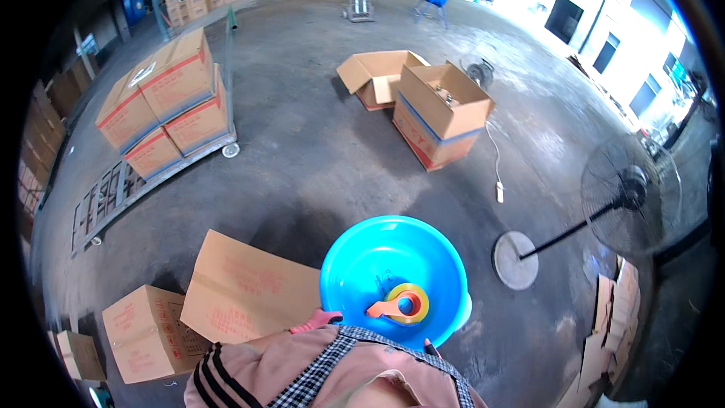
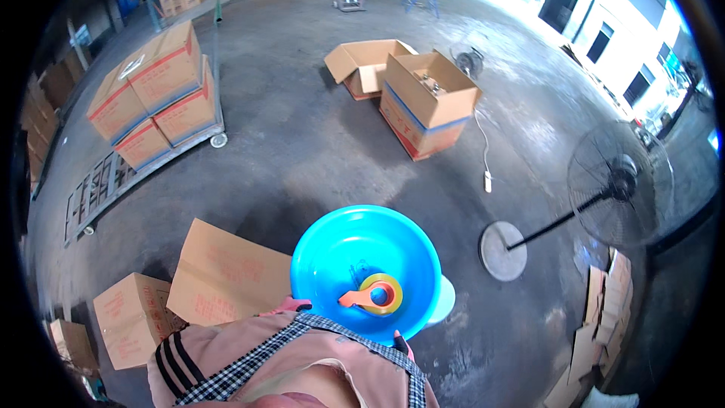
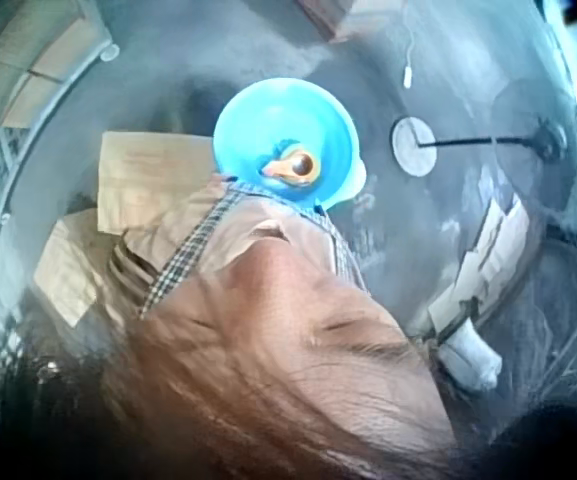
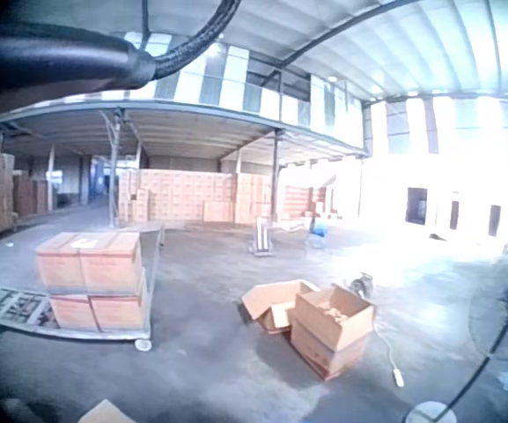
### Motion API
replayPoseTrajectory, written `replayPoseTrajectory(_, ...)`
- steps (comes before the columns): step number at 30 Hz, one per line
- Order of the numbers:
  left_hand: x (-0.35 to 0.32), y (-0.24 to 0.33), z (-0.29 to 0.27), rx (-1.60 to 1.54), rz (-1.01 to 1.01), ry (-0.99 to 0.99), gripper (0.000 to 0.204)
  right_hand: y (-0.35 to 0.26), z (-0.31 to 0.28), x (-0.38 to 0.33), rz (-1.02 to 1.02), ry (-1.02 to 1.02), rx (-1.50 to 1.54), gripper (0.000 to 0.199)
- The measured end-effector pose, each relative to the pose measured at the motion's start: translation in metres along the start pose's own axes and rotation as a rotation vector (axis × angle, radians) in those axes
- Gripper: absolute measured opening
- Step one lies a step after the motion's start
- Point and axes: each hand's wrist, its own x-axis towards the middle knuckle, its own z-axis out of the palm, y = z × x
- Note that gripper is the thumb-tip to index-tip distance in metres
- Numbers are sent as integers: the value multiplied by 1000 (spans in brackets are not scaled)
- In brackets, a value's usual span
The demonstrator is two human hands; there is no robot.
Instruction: The person packs colorful plastic containers into cardboard boxes in a warehouse setting. They arrange the items inside, close the flaps, and seal the boxes using a handheld tape dispenser. The person repeats this process for multiple boxes throughout the clip.
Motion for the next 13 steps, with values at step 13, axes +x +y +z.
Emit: replayPoseTrajectory(13, 44, 100, -33, -99, -71, 331, 43, -242, 125, 167, 197, -224, -495, 31)
